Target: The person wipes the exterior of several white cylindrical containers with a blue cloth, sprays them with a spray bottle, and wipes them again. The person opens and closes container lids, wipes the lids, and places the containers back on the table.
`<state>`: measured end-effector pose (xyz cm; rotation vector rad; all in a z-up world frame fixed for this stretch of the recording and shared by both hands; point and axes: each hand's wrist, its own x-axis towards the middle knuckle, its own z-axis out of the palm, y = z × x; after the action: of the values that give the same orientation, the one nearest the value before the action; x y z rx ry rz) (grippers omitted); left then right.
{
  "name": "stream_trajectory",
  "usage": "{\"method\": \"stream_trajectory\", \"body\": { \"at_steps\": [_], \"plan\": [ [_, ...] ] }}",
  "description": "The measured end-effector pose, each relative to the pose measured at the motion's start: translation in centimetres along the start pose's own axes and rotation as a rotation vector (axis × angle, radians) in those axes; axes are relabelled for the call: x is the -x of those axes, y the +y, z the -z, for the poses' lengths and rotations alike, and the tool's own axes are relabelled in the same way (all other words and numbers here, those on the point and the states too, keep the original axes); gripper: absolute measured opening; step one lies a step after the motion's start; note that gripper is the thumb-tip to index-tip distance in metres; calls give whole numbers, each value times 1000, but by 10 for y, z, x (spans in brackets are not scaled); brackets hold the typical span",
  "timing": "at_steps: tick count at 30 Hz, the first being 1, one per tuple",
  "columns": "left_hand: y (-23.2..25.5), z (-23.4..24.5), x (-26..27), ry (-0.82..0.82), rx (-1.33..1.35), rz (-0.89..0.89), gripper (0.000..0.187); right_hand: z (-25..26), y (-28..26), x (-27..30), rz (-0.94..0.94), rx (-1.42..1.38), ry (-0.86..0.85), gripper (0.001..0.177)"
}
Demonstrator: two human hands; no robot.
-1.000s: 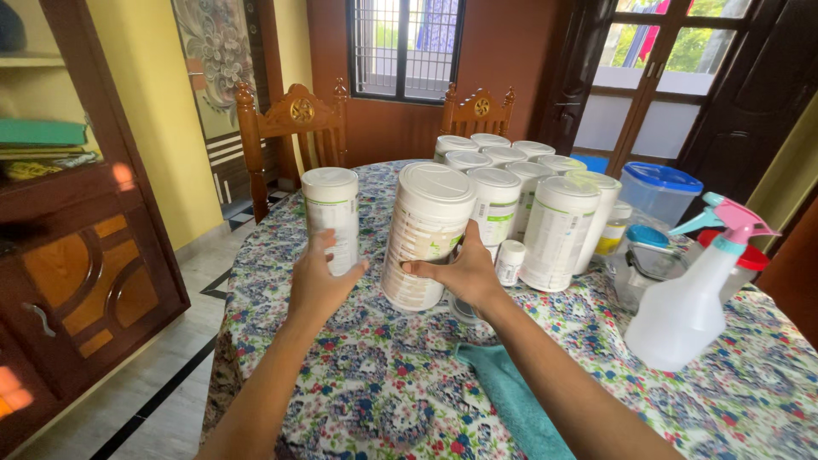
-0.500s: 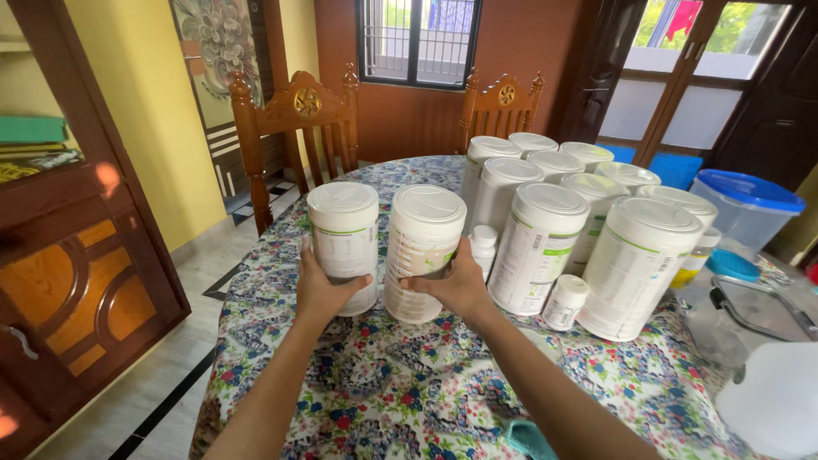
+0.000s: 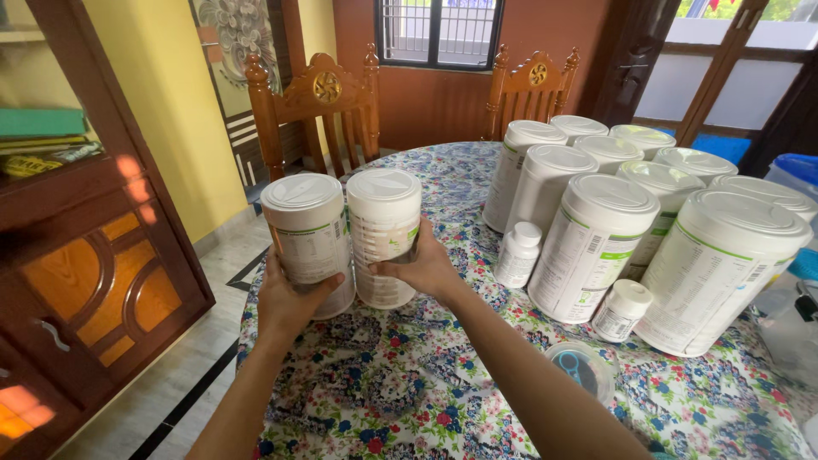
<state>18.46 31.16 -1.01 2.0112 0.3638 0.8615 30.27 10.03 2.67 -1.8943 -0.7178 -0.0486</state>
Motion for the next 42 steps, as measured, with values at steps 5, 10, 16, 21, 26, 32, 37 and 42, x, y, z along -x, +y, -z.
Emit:
{"method": "stream_trajectory", "body": {
  "at_steps": [5, 10, 16, 21, 26, 32, 37, 42],
  "plan": [
    [-5, -5, -2, 0, -14, -37, 121, -4, 4, -3, -7, -66, 26, 116],
    [5, -8, 16, 135, -118, -106, 136, -6, 3, 9, 117, 132, 176, 125],
    [55, -1, 42, 401, -237, -520, 95, 32, -31, 47, 317, 428, 348, 81],
    [118, -10, 52, 424, -429, -666, 53, 82, -69, 83, 449, 501, 460, 49],
    [180, -43, 80, 340, -95, -748, 38, 148, -84, 115, 507, 647, 591, 35],
    [234, -89, 109, 233, -15, -815, 32, 226, -76, 153, 390, 719, 704, 31],
    [263, -139, 132, 156, 11, -871, 35, 278, -50, 182, 427, 797, 811, 48],
    [285, -187, 149, 69, 17, -903, 41, 309, -27, 193, 347, 786, 851, 92]
  ]
}}
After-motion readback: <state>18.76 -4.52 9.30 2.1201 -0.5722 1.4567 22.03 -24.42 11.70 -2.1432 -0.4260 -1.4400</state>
